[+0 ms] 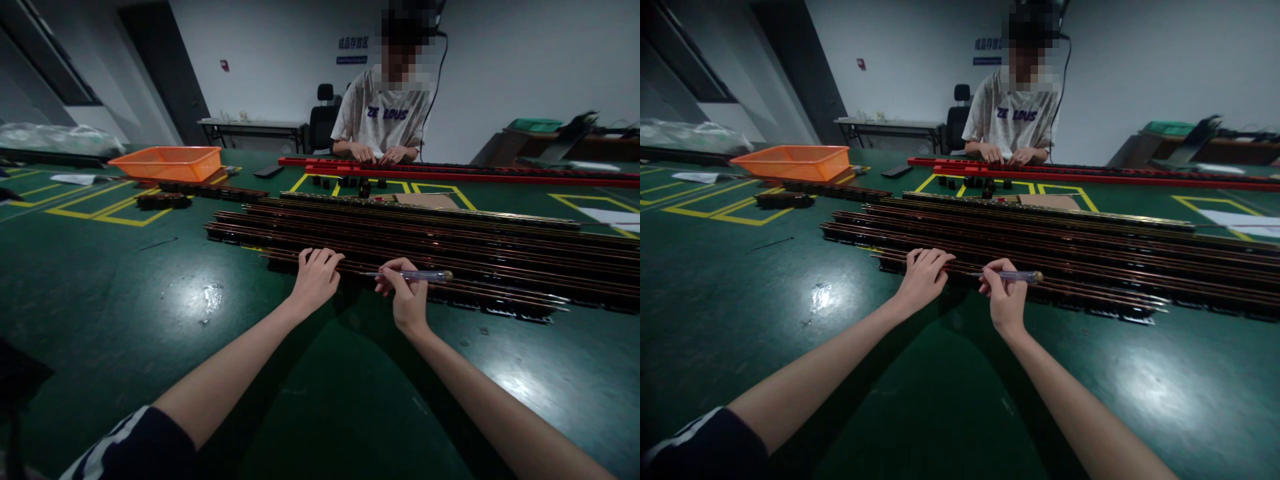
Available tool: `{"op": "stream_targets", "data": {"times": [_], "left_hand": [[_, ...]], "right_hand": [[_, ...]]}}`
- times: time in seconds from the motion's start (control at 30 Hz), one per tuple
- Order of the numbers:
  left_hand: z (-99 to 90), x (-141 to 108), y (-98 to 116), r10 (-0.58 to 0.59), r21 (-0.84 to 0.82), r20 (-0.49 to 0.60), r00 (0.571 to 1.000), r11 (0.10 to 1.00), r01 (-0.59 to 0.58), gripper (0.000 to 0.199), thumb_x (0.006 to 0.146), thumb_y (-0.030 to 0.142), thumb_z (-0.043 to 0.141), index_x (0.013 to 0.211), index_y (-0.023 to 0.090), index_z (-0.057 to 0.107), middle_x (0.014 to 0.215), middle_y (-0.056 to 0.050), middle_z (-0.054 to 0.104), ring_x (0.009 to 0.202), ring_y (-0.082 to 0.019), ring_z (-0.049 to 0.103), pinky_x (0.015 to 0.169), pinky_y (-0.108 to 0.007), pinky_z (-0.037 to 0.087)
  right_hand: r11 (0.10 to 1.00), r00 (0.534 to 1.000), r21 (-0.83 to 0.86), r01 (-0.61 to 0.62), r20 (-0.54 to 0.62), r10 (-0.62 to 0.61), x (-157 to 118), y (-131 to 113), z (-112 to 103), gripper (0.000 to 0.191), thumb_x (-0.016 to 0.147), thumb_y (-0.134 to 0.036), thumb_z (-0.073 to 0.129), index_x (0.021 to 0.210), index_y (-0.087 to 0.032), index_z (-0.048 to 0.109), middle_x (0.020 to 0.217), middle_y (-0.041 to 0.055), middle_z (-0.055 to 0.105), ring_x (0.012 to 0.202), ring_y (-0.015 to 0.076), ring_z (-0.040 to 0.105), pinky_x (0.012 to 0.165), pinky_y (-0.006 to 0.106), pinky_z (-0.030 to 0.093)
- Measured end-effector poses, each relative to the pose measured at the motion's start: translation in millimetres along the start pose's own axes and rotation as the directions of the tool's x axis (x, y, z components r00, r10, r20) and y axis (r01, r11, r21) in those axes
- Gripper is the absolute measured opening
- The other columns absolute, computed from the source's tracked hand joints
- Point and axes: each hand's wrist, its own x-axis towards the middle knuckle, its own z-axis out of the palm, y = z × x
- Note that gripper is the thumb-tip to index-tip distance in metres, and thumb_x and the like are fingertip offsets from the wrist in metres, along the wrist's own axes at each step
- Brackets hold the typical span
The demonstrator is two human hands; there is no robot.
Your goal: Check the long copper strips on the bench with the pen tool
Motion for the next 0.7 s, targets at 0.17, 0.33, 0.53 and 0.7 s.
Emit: {"op": "stream_targets", "data": {"times": [0.17,0.33,0.53,0.7], "left_hand": [[-0.4,0.4,0.2,-0.005,0.002,0.001,1.000,1.000,0.005,0.034,0.084,0.010,0.042,0.114,0.019,0.057,0.111,-0.006,0.063,0.106,-0.020,0.054,0.101,-0.042,0.026],[-0.9,0.5,0.9,0.000,0.012,-0.001,1.000,1.000,0.000,0.034,0.085,0.010,0.042,0.114,0.018,0.058,0.111,-0.006,0.062,0.106,-0.020,0.054,0.101,-0.042,0.027],[-1.4,0.8,1.3,-0.006,0.020,-0.005,1.000,1.000,0.006,0.037,0.083,0.008,0.042,0.115,0.019,0.057,0.111,-0.006,0.062,0.106,-0.021,0.053,0.100,-0.042,0.028],[-2.0,0.5,1.6,-0.008,0.029,-0.002,1.000,1.000,0.008,0.042,0.080,0.004,0.041,0.116,0.020,0.056,0.113,-0.006,0.062,0.108,-0.021,0.053,0.100,-0.042,0.028]], "right_hand": [[1.000,1.000,-0.007,-0.004,0.003,0.004,0.1,0.6,-0.3,0.009,0.076,-0.026,0.056,0.070,-0.018,0.056,0.056,-0.0025,0.058,0.044,0.0104,0.053,0.040,0.021,0.036],[1.000,1.000,-0.003,-0.004,0.002,0.004,0.3,0.5,-0.2,0.010,0.075,-0.026,0.056,0.070,-0.018,0.056,0.055,-0.0025,0.058,0.044,0.0101,0.053,0.040,0.021,0.036],[1.000,1.000,-0.005,0.003,0.017,-0.003,0.2,-0.8,0.9,0.010,0.074,-0.027,0.057,0.070,-0.018,0.056,0.056,-0.0022,0.058,0.044,0.0102,0.053,0.040,0.022,0.036],[1.000,0.998,-0.016,0.002,0.070,-0.001,0.1,-0.6,1.2,0.012,0.075,-0.029,0.058,0.072,-0.018,0.056,0.059,-0.0016,0.060,0.045,0.0098,0.053,0.041,0.021,0.036]]}}
